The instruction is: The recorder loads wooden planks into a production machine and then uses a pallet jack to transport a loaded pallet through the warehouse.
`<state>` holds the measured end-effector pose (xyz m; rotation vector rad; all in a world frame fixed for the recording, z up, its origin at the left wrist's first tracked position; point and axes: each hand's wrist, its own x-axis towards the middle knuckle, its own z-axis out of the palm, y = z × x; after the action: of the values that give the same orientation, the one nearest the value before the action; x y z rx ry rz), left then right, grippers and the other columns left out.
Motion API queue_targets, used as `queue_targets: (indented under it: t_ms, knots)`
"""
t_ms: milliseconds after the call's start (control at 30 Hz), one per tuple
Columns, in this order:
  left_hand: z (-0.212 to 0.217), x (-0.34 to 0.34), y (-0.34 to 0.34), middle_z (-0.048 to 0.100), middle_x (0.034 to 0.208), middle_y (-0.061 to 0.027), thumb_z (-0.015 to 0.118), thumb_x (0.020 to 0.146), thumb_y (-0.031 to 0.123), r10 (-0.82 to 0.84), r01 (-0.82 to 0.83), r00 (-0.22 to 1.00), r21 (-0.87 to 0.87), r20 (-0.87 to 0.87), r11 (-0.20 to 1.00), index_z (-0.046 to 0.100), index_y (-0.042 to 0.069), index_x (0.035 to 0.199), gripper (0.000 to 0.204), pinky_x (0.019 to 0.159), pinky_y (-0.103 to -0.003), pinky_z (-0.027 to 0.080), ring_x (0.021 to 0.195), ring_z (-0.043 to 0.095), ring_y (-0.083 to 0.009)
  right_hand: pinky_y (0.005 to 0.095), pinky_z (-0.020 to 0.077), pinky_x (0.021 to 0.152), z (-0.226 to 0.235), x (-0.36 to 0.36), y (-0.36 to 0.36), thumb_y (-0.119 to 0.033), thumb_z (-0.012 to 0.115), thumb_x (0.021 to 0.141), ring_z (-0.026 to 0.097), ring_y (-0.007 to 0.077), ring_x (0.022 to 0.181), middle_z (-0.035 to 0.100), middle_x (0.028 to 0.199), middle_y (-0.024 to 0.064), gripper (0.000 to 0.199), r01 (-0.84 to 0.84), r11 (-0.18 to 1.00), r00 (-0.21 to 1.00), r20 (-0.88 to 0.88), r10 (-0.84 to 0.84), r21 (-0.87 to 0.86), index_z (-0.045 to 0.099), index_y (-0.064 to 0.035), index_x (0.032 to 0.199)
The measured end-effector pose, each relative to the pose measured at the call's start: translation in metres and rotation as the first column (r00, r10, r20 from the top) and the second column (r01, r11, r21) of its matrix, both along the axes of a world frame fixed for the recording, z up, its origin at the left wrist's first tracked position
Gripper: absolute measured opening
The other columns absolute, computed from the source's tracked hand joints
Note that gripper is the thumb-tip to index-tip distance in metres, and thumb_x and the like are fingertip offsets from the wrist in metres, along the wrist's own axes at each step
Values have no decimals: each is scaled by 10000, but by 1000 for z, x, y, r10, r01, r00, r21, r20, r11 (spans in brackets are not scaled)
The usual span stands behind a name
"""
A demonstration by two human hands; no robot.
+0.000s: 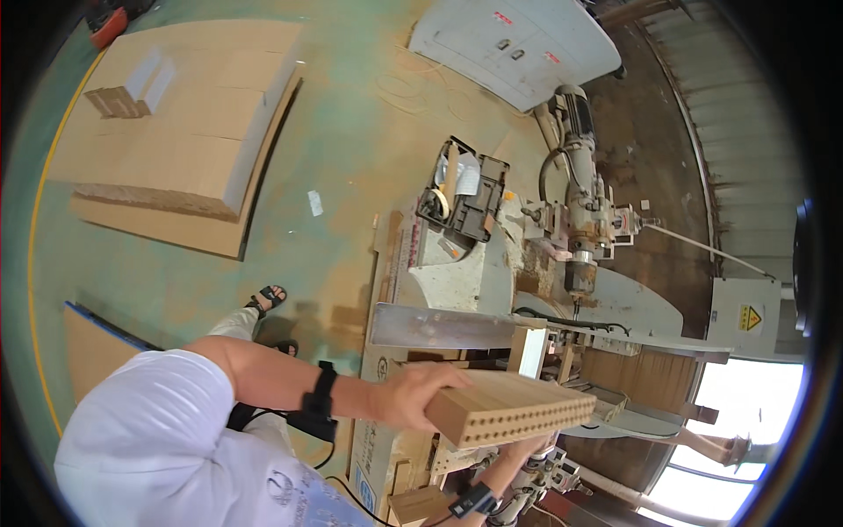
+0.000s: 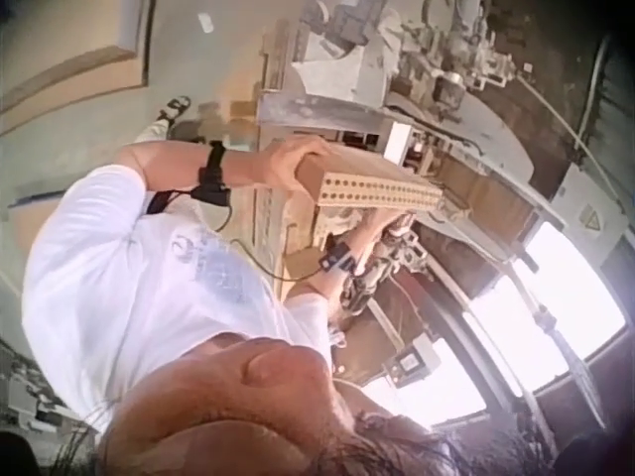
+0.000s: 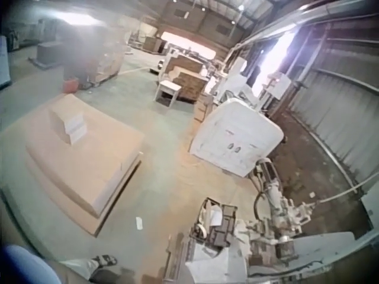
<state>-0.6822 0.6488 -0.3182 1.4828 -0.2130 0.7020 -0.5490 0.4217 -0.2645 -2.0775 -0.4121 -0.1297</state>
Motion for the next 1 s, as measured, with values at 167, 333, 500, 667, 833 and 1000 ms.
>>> queue_targets:
  t_ms: [167,333,500,667,833,1000]
  knots:
    - [-90,27,12,567,1117,-173,824,598,250,111,-108,994,112,-23,988,480,5,1041,612,822,-364,479,991,588,-313,365,365,971,-102,52,19,-294,598,829,472,246,1128,448,1270,177,646,-3,984,999,46,11,-178,329,18,1327]
    - [-95,32,11,576,1080,-186,813,611,211,56,-53,996,49,-68,997,501,13,1006,541,830,-372,472,993,587,-325,366,317,1000,-101,49,34,-321,650,784,436,241,1160,420,1298,158,724,-14,997,988,-151,25,74,317,27,1324]
    - [-66,34,11,573,1090,-177,822,591,210,7,-13,997,75,73,997,463,15,1041,608,828,-378,472,990,583,-344,367,316,1002,-95,36,33,-327,659,776,433,241,1161,420,1298,157,735,18,998,991,-136,-9,67,319,27,1323]
    - [-83,32,23,565,1109,-172,819,585,243,142,-132,986,109,-92,985,453,22,1040,625,803,-380,481,974,580,-333,368,314,1003,-100,32,38,-333,668,768,430,241,1161,419,1297,156,747,17,999,994,-113,-12,43,320,26,1323]
    - [-61,11,13,559,1109,-173,809,608,256,74,-71,983,24,-170,997,448,8,1040,615,822,-363,469,995,571,-309,363,313,1003,-69,35,43,-339,677,761,436,249,1148,422,1290,159,767,-37,993,994,-94,47,108,310,30,1325]
    - [-7,-10,-11,493,1218,-107,699,790,235,-413,46,783,-620,-464,783,318,-8,1289,673,948,-308,372,1127,448,-147,354,380,954,44,12,29,-84,767,556,492,265,1097,493,1226,176,857,-15,891,998,-67,-18,-454,354,-7,1304]
